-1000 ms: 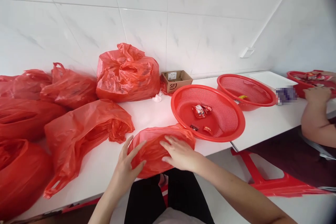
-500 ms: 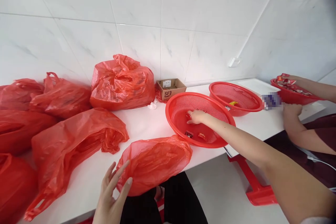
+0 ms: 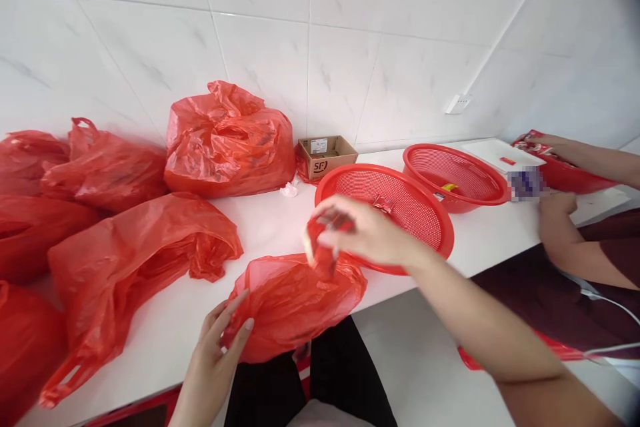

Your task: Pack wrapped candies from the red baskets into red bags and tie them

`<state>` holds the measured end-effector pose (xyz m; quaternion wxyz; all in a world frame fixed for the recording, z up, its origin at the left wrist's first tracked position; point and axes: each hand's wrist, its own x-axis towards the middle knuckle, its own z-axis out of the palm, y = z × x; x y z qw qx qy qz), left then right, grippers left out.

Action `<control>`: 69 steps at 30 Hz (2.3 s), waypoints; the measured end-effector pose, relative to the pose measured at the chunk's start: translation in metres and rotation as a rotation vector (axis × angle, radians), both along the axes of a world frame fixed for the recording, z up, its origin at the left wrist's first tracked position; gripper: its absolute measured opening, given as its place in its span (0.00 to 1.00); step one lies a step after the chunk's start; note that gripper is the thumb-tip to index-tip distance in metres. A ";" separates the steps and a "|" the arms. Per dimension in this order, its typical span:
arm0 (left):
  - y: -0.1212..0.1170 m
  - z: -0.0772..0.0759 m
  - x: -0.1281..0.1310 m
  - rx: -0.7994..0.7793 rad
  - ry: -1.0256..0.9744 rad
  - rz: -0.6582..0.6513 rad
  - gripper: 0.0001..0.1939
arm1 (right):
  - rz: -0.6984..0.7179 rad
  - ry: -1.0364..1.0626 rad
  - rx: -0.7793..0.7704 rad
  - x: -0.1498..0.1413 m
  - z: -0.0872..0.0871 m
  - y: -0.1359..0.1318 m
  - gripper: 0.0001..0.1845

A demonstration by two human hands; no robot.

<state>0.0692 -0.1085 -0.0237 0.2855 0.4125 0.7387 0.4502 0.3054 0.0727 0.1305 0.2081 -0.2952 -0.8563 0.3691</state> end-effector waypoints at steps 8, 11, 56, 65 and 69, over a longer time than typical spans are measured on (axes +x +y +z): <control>0.002 0.006 0.001 0.105 -0.072 -0.020 0.26 | -0.094 -0.622 0.284 -0.050 -0.111 -0.030 0.19; -0.002 0.017 0.003 0.112 -0.058 -0.002 0.28 | 0.014 -0.487 0.208 -0.036 -0.088 -0.032 0.27; -0.011 0.032 0.013 0.070 -0.380 0.147 0.26 | -0.270 -0.905 -0.092 0.068 -0.047 0.147 0.14; -0.002 0.037 0.015 0.126 -0.428 0.262 0.18 | 0.216 -0.305 -0.097 -0.025 -0.024 -0.002 0.12; -0.007 0.033 0.009 0.180 -0.351 0.259 0.17 | 0.120 -0.325 -0.068 -0.049 -0.057 -0.025 0.15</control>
